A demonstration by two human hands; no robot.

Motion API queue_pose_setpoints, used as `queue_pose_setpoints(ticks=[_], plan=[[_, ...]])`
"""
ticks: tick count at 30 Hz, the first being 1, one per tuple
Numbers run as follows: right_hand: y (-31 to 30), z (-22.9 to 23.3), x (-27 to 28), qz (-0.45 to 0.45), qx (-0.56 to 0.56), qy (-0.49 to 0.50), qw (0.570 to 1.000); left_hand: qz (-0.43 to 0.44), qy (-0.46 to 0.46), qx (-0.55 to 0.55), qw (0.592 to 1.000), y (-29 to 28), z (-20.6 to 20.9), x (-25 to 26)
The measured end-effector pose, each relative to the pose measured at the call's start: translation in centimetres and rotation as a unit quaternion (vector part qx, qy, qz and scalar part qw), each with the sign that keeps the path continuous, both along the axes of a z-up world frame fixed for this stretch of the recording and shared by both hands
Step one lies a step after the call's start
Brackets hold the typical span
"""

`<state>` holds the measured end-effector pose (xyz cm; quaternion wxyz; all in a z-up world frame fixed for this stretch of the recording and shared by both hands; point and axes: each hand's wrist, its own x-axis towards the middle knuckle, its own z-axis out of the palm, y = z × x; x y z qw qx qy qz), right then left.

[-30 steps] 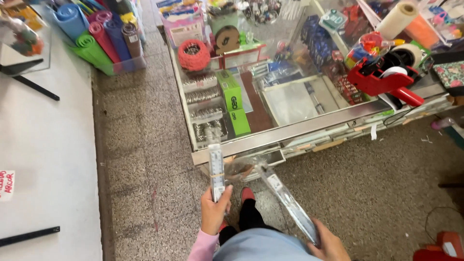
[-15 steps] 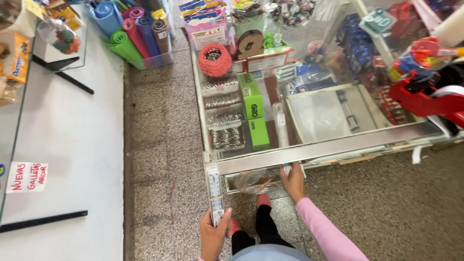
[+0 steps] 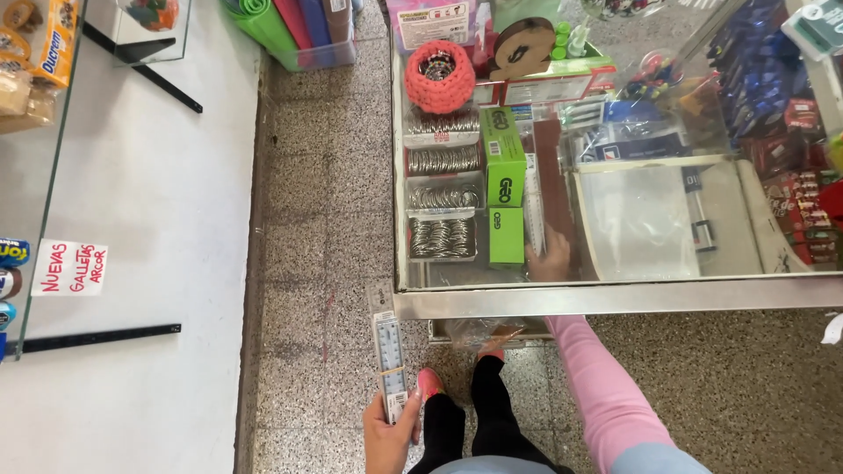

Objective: The person scans a barcode on a package of paper clips using a laptop, then places the package on a glass counter. They then pick up and arrange several small boxes of stationery items on the counter.

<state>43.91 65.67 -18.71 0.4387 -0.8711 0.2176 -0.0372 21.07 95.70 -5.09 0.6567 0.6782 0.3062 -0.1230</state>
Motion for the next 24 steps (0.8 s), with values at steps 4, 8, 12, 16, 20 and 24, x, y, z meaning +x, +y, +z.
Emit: queue_pose_setpoints(ticks=[4,8,12,16,20,24], plan=[[-0.1,0.1,0.4,0.015,-0.018,0.025,0.999,-0.008,-0.007,-0.004,1.000,0.1,-0.5,-0.3],[-0.2,-0.8,1.1,0.035,-0.096,0.028,0.994,0.008,-0.001,-0.015,1.000,-0.6,-0.3,0.0],[-1.1,-2.8,1.3,0.068,-0.120,0.043,0.990,-0.016,0.025,-0.016,0.999,-1.3,0.6,0.7],[1.1,-0.5,-1.5,-0.054,-0.083,0.026,0.995,-0.022,0.015,-0.020,0.999,-1.8,0.4,1.2],[4.5,-0.4,-4.3,0.043,-0.123,-0.105,0.986,-0.051,0.006,-0.013,0.999,-2.4,0.8,1.8],[5.7,-4.8,-2.4,0.149,-0.273,-0.016,0.950,-0.074,-0.015,-0.021,0.997,-2.9,1.2,1.8]])
